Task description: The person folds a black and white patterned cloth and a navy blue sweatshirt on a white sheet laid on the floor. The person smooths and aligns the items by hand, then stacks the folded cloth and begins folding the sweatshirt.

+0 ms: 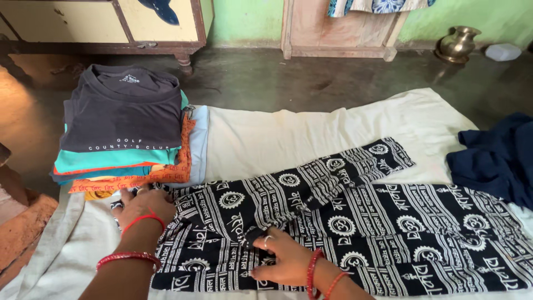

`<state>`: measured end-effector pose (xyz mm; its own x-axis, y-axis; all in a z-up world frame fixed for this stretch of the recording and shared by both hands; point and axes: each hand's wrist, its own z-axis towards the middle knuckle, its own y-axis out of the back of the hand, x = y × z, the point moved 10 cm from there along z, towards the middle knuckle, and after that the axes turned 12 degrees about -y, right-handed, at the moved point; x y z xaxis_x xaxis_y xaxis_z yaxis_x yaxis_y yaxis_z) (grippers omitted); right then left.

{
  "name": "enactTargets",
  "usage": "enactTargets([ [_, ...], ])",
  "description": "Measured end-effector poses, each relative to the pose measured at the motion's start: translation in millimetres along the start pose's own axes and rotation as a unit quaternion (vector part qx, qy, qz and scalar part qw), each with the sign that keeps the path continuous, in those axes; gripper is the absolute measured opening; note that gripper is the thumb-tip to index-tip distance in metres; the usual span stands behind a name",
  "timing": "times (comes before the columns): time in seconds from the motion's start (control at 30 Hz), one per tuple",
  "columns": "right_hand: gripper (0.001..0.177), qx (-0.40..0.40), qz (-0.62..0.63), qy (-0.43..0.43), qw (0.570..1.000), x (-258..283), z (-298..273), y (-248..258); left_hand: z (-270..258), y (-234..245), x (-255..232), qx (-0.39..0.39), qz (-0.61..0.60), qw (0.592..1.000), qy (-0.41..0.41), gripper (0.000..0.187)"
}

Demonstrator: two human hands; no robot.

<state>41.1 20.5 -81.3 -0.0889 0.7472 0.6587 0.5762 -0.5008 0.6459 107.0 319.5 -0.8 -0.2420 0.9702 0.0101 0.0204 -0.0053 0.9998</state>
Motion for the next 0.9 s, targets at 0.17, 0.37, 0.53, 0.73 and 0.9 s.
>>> enactTargets([
  [0.17, 0.058, 0.072, 0.385, -0.031, 0.92, -21.1, 19.0, -2.3, -34.7, 53.2, -114.3, -0.099, -0.226, 0.928, -0.277, 0.028],
  [0.37, 0.063, -0.008, 0.578, -0.105, 0.809, -41.7, 20.1, 26.2, -84.6, 18.9, -195.5, -0.055, -0.259, 0.88, -0.393, 0.028],
  [0.53, 0.06, -0.138, 0.678, -0.165, 0.703, -64.0, 17.0, 68.0, -82.6, 15.5, -181.2, -0.108, -0.285, 0.879, -0.367, 0.019],
  [0.73, 0.069, -0.301, 0.626, -0.243, 0.677, -137.9, 56.1, 109.9, -76.5, 8.7, -167.3, -0.083, -0.324, 0.875, -0.35, 0.023],
  [0.9, 0.066, -0.347, 0.548, -0.129, 0.75, -176.8, 89.1, 189.4, -84.1, -8.6, -170.3, -0.027, -0.316, 0.858, -0.404, 0.028],
])
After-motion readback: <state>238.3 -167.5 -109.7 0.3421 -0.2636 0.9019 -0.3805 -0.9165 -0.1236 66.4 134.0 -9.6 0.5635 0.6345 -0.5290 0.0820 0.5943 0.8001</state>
